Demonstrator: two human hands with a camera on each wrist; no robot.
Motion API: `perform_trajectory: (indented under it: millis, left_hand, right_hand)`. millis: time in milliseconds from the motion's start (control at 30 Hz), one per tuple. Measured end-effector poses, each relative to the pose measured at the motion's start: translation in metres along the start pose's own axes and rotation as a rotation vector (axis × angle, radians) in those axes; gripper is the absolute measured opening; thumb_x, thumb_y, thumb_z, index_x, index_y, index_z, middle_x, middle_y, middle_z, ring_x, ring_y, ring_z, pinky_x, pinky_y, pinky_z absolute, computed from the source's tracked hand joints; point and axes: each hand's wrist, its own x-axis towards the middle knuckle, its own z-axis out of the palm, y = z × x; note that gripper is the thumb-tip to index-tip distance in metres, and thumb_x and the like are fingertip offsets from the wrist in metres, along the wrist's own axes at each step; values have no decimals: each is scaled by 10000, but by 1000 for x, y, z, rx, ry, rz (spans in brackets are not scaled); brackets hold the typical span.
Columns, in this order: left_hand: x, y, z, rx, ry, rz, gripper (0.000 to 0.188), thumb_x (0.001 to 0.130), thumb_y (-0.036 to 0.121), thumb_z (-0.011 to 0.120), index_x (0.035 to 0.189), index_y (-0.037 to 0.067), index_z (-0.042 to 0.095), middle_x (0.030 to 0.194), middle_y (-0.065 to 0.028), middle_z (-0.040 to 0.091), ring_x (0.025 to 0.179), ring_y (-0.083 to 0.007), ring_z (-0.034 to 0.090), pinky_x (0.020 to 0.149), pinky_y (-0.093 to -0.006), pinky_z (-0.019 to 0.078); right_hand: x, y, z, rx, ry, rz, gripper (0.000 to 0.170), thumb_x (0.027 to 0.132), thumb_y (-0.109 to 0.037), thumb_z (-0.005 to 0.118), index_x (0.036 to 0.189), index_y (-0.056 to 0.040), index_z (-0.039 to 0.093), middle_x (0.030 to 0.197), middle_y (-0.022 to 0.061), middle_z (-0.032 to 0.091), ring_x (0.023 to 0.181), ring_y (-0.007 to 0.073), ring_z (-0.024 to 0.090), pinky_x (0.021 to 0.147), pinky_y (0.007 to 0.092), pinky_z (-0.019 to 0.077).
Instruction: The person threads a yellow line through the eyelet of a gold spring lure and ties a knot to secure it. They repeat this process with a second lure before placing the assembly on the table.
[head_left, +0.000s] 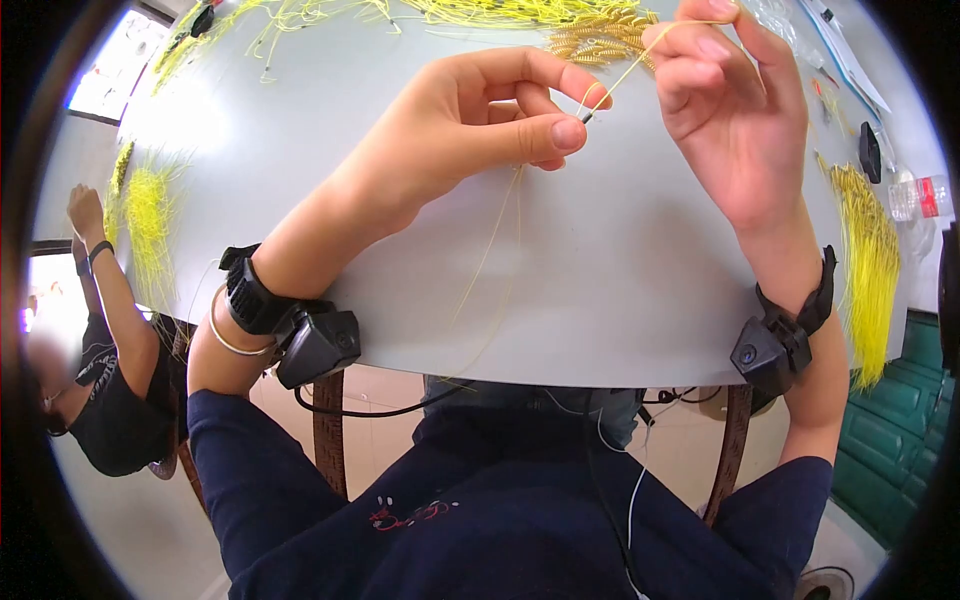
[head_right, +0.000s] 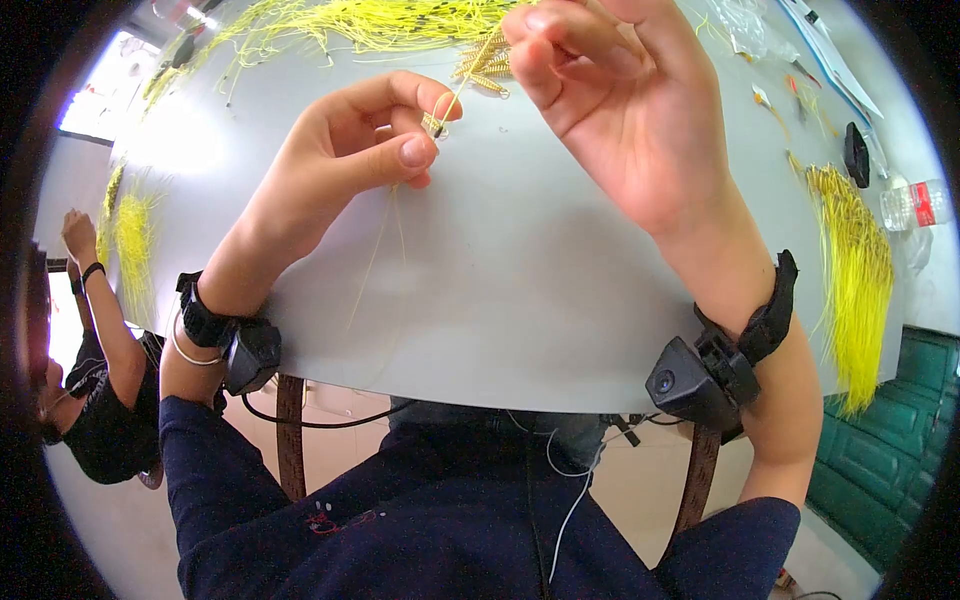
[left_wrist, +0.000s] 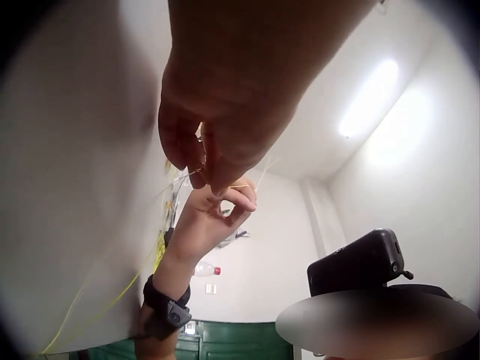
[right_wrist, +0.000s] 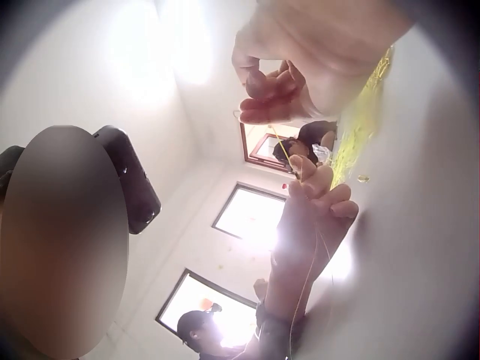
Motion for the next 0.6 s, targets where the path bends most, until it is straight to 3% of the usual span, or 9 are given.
perform_trajectory:
  millis: [33,133,233,600]
  left_hand:
    - [-1,1,1,21,5,-6,237,827,187,644,1026,82,569,1009,30,545,821,-34,504,744,-214,438]
    - [-1,1,0,54,9,-15,238,820,184,652,1020,84,568,1018,23,546,814,-34,507,736,-216,444]
    - [0,0,-1,69,9,-23,239,816,188,657,1013,83,570,1015,21,545,808,-35,510,725,-213,446]
    - [1,-1,-2,127,23,-40,212,817,161,642,998,77,573,944,10,548,786,-39,516,693,-208,451]
  right_hand:
    - [2,-1,-5,25,-41,-16,168,902,-186,475,909,-25,524,633,-4,450,755,154,557,697,241,522]
    - [0,-3,-3,-87,45,2,171,899,-168,473,894,-5,527,595,2,443,829,177,574,810,251,519]
    - [6,1,-13,-153,-34,-97,163,894,-144,474,880,8,531,558,7,430,873,195,577,846,253,507]
    - [6,1,-12,-65,-38,-102,159,890,-123,467,853,18,530,546,9,402,823,179,561,855,262,506]
